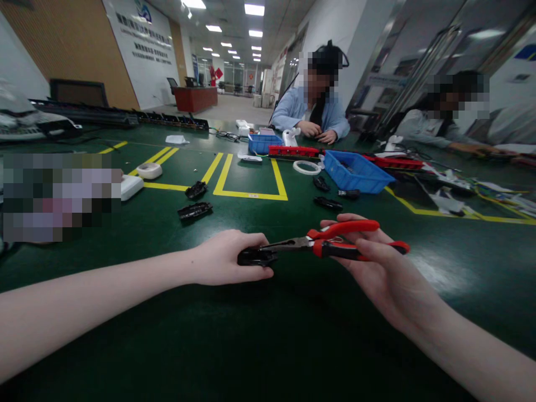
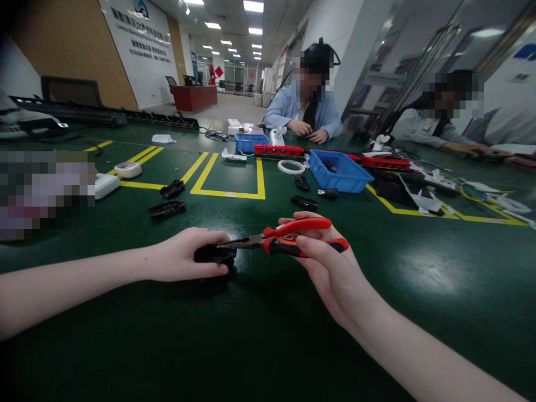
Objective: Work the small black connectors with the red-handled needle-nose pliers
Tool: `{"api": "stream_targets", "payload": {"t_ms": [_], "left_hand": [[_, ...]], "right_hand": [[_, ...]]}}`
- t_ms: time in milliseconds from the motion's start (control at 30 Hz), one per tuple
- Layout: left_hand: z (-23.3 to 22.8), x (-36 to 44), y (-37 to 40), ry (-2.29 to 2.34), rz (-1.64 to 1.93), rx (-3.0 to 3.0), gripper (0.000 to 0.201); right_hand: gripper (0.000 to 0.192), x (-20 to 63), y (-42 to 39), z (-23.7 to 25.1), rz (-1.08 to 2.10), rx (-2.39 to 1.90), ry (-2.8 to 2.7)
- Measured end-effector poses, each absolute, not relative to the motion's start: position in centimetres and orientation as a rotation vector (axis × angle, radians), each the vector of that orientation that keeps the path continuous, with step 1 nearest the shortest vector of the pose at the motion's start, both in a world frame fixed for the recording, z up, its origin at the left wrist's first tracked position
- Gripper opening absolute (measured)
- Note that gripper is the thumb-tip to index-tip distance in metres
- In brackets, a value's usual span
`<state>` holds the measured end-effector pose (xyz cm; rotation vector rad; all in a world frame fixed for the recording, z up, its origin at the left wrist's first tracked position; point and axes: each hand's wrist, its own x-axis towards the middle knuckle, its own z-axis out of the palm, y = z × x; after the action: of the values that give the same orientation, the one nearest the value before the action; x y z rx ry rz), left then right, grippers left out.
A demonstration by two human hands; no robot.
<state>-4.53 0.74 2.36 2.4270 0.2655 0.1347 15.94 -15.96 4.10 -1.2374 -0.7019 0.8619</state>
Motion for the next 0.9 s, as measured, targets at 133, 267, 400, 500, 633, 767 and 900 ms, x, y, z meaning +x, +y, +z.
{"api": "stream_targets", "payload": {"t_ms": [133,267,400,500,633,767,900], "left_hand": [[2.22,-4.55,0.85,0.266,0.146,2.433,0.036],[2.36,-4.54,0.82,0.265,0.125,2.416,0.035],[2.50,-4.46,0.82,0.268,0.115,2.372,0.032],[2.54,-4.42,0.84,0.262,0.112,2.355,0.032],[2.46,-4.43,0.87,0.262,0.116,2.357,0.031],[2.36,-4.49,0.84,0.263,0.132,2.364,0.031],[2.57,-4.59,0.69,0.272,0.121,2.357,0.031]], "right_hand": [[0.033,16.05,-15.93,3.99,0.856,-1.241,-0.697],[0.030,16.07,-15.96,4.11,0.846,-1.249,-0.695],[0.032,15.96,-15.95,4.25,0.839,-1.274,-0.697],[0.031,15.96,-15.91,4.15,0.844,-1.266,-0.687],[0.030,16.06,-15.97,3.89,0.843,-1.254,-0.681],[0.031,16.06,-16.08,3.80,0.815,-1.269,-0.699],[0.035,15.91,-16.02,3.91,0.786,-1.270,-0.707]]}}
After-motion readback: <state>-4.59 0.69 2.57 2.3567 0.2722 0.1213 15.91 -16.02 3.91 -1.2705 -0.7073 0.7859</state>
